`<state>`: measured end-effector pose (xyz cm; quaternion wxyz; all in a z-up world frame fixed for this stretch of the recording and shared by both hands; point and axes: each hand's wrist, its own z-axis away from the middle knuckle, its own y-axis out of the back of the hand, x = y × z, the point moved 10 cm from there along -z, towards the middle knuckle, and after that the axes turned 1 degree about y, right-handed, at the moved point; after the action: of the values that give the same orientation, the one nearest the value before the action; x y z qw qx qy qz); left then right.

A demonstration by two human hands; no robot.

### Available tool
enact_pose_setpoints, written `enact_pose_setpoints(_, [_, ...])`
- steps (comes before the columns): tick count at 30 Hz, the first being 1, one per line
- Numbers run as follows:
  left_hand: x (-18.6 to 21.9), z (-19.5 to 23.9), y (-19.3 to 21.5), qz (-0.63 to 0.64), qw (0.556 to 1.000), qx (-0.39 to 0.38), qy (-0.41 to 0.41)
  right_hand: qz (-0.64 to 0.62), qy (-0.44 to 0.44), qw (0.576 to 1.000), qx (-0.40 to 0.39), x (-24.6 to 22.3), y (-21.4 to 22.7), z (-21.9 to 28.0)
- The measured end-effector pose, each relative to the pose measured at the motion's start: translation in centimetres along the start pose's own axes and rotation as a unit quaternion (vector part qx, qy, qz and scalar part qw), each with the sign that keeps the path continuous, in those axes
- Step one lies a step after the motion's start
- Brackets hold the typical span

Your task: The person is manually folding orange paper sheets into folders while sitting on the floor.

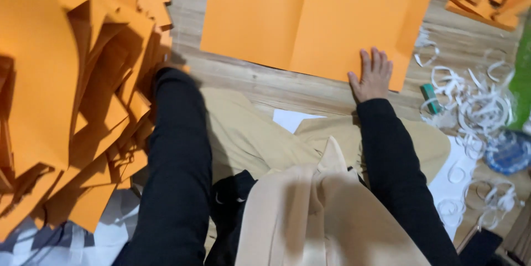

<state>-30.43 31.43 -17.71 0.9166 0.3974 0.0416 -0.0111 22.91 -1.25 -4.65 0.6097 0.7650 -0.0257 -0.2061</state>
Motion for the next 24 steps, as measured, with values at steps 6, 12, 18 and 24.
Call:
enact_pose_setpoints(6, [14.3,8.5,10.2,-0.184,0.905,0.34,-0.179,-0.012,-0.026,0.999,-0.033,1.4,-1.7,-0.1])
enact_pose_setpoints(12, [33.3,31.8,3.0,-0.033,0.731,0.308,-0.608,-0.047,-0.001,0.995,-0.083,0.4,-2.0,-0.5])
enact_pose_setpoints(18, [36.8,36.1,-0.9,-0.058,0.664,0.38,-0.641,-0.332,-0.066,0.939,-0.067,-4.1,0.9,-0.3])
enact_pose_setpoints(24, [36.3,34.2,-0.5,0.005,0.776,0.21,-0.595,-0.678,-0.302,0.661,-0.113,-3.7,-9.1,4.0])
